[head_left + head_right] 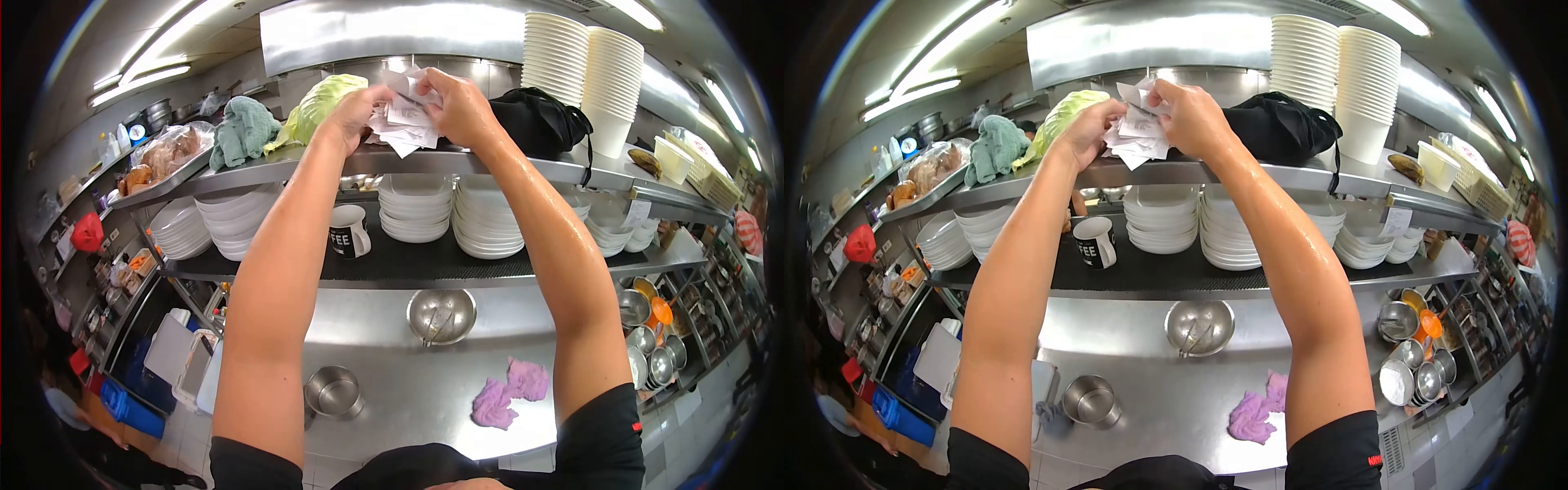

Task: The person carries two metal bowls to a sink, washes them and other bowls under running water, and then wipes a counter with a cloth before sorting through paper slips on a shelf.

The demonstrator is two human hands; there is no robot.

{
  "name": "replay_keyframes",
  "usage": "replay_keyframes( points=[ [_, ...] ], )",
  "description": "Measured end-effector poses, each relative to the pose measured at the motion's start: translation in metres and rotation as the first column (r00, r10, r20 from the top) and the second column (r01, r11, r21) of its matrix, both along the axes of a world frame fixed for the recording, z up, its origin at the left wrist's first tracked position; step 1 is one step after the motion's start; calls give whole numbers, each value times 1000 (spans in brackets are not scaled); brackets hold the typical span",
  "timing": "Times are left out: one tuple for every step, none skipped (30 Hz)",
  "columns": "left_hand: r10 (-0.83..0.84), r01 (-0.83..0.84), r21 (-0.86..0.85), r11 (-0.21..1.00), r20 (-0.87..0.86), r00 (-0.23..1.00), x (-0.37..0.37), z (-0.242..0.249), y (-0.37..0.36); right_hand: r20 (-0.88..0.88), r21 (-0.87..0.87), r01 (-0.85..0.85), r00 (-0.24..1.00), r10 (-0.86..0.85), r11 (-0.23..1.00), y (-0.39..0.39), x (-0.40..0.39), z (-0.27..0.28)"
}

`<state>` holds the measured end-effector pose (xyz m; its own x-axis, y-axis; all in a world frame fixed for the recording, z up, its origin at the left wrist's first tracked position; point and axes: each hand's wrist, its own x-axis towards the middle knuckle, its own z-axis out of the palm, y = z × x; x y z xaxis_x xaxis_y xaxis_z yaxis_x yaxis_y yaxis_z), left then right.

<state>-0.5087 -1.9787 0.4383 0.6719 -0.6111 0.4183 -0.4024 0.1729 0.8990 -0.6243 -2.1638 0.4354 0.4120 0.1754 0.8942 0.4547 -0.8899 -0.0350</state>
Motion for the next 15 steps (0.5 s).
replay_keyframes(
  points=[
    [3, -7, -46, 999, -78, 997, -6, 4, -2, 4, -7, -21, 1000, 21, 1000, 1, 0, 0],
    [2, -16, -91, 996, -157, 988, -12, 6, -4, 5, -6, -19, 1000, 20, 1000, 2, -2, 0],
    [24, -25, 23, 999, 31, 999, -12, 4, -6, 2, -2, -22, 1000, 22, 1000, 2, -3, 0],
    [27, -28, 21, 999, 32, 999, -11, 2, -8, -2, 2, -28, 1000, 28, 1000, 5, -2, 1],
    [50, -52, 20, 998, 56, 997, -11, -1, -11, -1, 1, -33, 999, 33, 999, 6, -1, 1],
    [72, -73, 19, 997, 84, 994, -11, -1, -13, 50, 9, -87, 995, 86, 996, 4, 0, 2],
    [52, -52, -8, 999, 40, 998, -10, 1, -13, 100, 14, -138, 986, 136, 990, 3, 0, 2],
    [52, -52, -8, 999, 41, 998, -9, 1, -13, 101, 13, -137, 986, 135, 990, 2, 2, 2],
    [44, -45, 15, 999, 46, 998, -12, 1, -10, 148, 17, -112, 983, 109, 994, 3, 3, 2],
    [35, -37, 38, 999, 50, 998, -16, 1, -8, 193, 23, -87, 978, 81, 996, 2, 4, 3],
    [34, -36, 40, 999, 51, 998, -21, 0, -7, 195, 25, -86, 978, 80, 996, 2, 3, 2],
    [46, -48, 33, 998, 55, 997, -25, 0, -7, 156, 83, -67, 986, 53, 994, 4, -2, 3],
    [58, -60, 27, 998, 59, 997, -28, 0, -6, 115, 141, -46, 993, 30, 989, 7, -7, 4],
    [58, -60, 30, 998, 62, 996, -26, -1, -7, 118, 144, -46, 993, 29, 988, 10, -11, 5],
    [49, -49, -4, 999, 112, 992, -24, -2, -9, 70, 121, -24, 997, 15, 992, 13, -15, 6]
  ],
)
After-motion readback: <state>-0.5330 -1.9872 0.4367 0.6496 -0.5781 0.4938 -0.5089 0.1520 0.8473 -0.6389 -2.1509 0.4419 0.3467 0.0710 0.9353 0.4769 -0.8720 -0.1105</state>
